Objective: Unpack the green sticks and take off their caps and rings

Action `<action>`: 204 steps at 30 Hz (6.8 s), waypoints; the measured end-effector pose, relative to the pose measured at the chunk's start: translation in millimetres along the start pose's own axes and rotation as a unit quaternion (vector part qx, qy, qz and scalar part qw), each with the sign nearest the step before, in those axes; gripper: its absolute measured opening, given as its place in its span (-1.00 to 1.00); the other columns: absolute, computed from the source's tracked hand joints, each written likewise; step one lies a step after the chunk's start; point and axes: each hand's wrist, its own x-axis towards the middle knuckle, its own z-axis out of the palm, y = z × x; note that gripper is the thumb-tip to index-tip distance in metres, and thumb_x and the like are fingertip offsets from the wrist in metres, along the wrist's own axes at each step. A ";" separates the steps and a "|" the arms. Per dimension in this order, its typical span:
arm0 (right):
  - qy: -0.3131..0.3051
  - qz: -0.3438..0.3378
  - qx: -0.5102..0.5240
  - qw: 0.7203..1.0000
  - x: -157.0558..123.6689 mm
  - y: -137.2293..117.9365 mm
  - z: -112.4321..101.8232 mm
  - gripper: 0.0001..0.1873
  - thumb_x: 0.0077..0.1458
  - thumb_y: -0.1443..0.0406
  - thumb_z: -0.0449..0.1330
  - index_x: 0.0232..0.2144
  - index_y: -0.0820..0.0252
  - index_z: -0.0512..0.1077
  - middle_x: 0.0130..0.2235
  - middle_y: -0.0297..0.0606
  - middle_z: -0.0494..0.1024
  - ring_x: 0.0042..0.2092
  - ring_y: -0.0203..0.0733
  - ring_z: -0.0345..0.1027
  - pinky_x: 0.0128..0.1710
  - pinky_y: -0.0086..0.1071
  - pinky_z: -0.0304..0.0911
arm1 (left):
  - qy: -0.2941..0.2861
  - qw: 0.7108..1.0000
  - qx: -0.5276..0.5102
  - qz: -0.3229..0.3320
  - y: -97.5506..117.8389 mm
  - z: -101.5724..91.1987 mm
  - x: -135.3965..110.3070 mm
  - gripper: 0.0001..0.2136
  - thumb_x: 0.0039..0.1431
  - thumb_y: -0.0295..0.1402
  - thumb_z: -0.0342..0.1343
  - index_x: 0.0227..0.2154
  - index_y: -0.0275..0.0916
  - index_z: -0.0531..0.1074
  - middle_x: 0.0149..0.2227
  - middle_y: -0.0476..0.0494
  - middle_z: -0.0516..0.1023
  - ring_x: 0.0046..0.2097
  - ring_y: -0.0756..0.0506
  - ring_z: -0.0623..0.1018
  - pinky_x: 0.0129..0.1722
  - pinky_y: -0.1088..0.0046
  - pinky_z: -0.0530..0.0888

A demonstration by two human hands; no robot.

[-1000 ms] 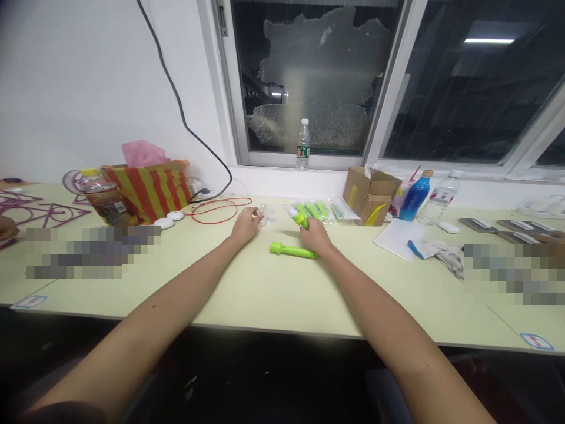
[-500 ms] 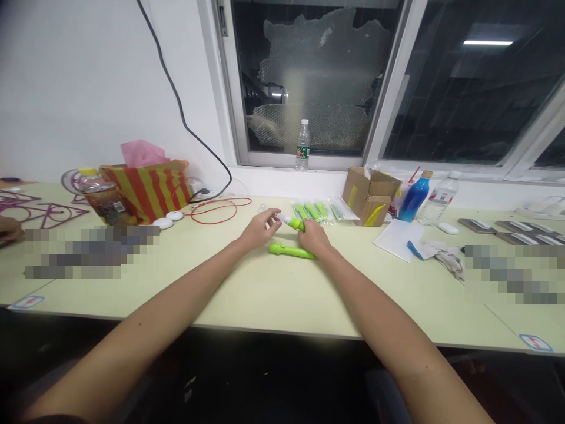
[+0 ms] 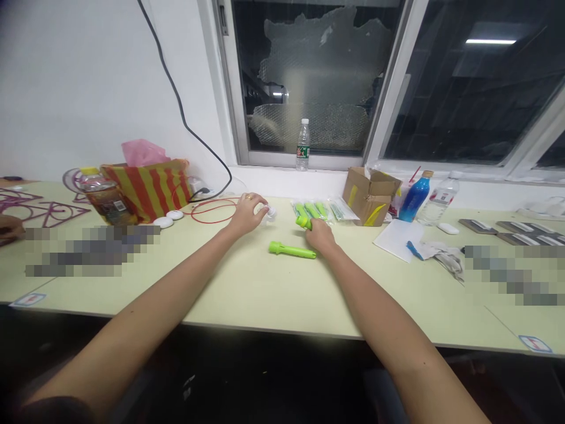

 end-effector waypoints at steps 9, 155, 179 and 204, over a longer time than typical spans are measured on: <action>-0.001 0.010 0.022 1.000 1.8 2.1 2.4 -0.94 0.03 0.37 0.15 -0.37 0.21 0.39 -0.24 -0.07 0.47 -0.22 -0.06 0.29 -0.30 -0.33 0.08 | -0.118 0.987 0.094 0.057 -18.9 25.4 9.9 -0.77 0.19 -0.44 0.04 -0.16 -0.15 0.54 0.02 -0.23 0.45 0.15 -0.30 0.21 0.12 0.04 0.19; -0.006 -0.019 0.170 0.985 -18.0 -46.5 -10.9 -0.76 0.11 0.18 0.09 -0.52 0.13 0.21 -0.50 -0.32 0.35 -0.45 -0.23 0.18 -0.47 -0.38 0.01 | 0.042 0.992 -0.057 0.105 46.4 22.8 -24.1 -0.78 0.30 -0.33 -0.04 -0.04 -0.24 0.29 -0.04 -0.28 0.40 0.04 -0.18 0.39 0.06 0.18 0.37; 0.083 -0.052 0.245 0.964 -30.6 -71.0 -9.2 -0.86 0.18 0.23 0.00 -0.39 0.10 0.10 -0.41 -0.25 0.36 -0.41 -0.14 0.20 -0.42 -0.31 0.07 | 0.014 0.992 0.124 0.016 78.5 29.1 -26.0 -0.73 0.30 -0.43 -0.11 -0.02 -0.39 0.37 0.14 -0.40 0.38 0.13 -0.27 0.42 0.12 0.13 0.33; 0.041 -0.127 0.239 0.962 -26.4 -56.2 -25.0 -0.80 0.16 0.18 0.04 -0.42 0.10 0.12 -0.46 -0.32 0.29 -0.43 -0.17 0.14 -0.44 -0.31 0.03 | 0.016 0.975 0.090 0.205 50.9 -3.9 -10.5 -0.77 0.34 -0.41 -0.16 -0.33 -0.22 0.40 -0.44 -0.12 0.49 -0.37 -0.07 0.48 -0.46 0.42 0.21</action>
